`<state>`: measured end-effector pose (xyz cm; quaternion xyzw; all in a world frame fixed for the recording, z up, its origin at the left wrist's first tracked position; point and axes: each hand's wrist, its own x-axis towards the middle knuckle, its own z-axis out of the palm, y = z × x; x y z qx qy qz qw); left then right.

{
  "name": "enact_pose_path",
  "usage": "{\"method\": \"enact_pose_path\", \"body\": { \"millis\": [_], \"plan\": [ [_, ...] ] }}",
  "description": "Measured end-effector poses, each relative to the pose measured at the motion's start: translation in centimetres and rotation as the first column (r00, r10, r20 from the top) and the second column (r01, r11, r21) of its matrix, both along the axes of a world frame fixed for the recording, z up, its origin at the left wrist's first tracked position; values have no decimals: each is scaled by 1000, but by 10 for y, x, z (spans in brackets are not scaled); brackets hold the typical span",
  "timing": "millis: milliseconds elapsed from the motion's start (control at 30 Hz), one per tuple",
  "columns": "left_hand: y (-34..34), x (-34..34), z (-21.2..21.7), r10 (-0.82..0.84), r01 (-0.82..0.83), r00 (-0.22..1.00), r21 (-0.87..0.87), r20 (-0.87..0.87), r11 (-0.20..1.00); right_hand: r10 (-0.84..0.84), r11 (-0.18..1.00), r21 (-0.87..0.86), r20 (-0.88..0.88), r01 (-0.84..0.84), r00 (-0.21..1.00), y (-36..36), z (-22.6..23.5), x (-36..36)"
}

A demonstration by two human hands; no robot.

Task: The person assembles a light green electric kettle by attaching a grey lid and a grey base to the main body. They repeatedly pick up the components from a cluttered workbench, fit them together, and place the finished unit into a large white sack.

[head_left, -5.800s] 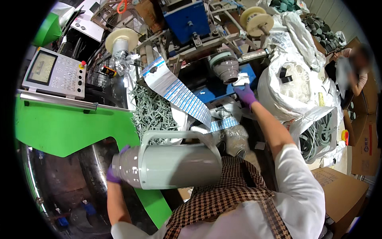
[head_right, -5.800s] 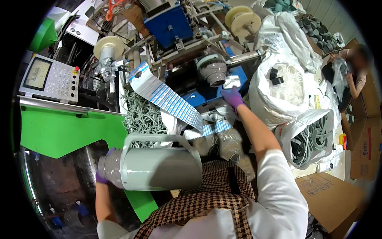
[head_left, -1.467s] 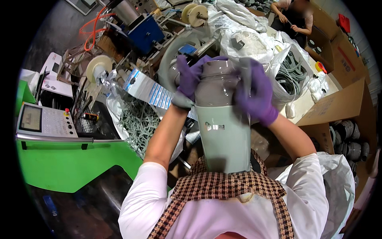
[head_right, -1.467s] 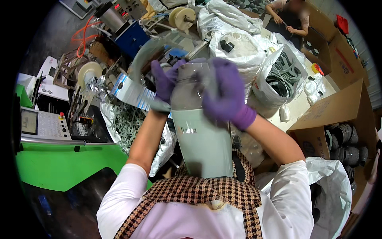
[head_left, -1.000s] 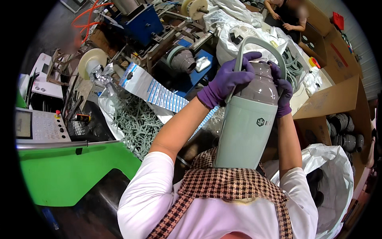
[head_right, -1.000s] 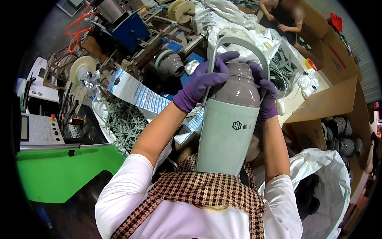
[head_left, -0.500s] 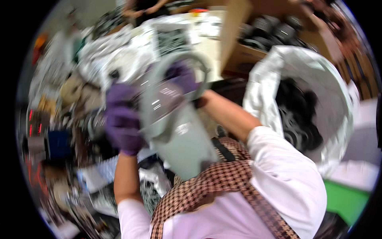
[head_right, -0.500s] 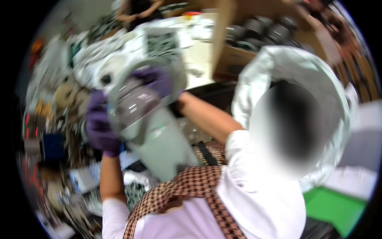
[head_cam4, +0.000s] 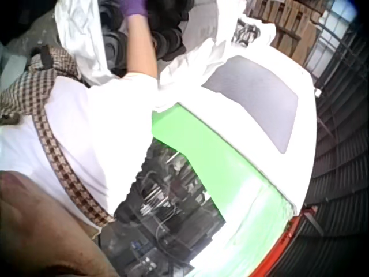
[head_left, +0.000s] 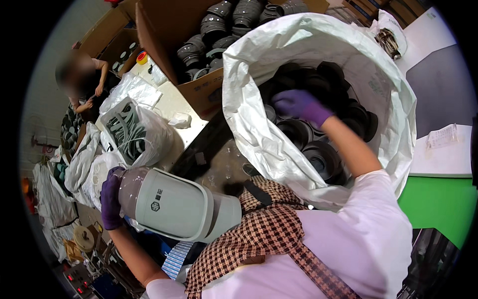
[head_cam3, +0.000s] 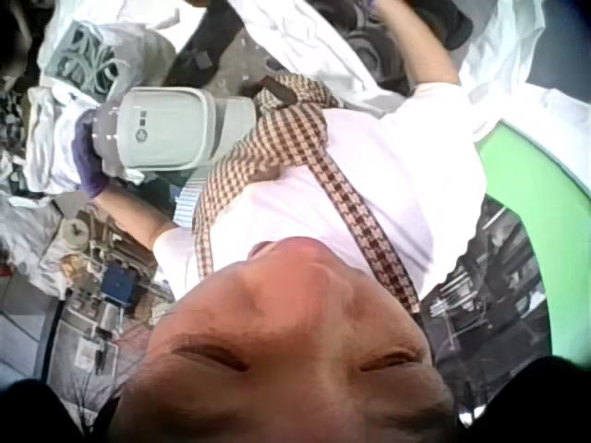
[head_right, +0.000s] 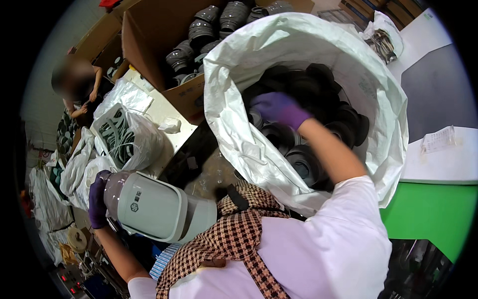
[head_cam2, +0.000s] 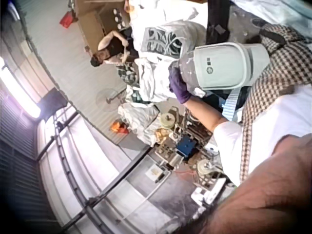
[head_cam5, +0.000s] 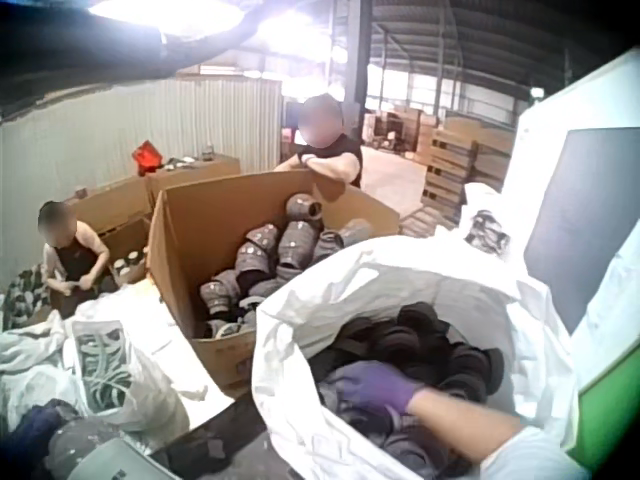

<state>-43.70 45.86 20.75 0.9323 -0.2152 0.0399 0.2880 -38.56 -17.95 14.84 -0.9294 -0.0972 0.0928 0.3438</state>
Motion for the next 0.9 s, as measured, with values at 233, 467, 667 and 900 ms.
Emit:
{"method": "enact_pose_path", "body": {
  "millis": [233, 467, 667, 900],
  "plan": [
    [-65, 57, -2, -31, -57, 929, -225, -370, 973, -444, 582, -812, -356, -37, 822, -217, -30, -51],
    [-26, 8, -20, 306, -366, 914, -218, -265, 905, -457, 658, -739, -240, 144, 856, -254, -38, -42],
    [60, -100, -61, 347, -615, 742, -788, -574, 13, -318, 947, -199, -472, 253, 822, -232, 29, 22],
    [47, -241, -126, 849, -580, 505, -789, -153, 202, -95, 674, 718, -152, 176, 984, 65, 86, 5]
  ]
}}
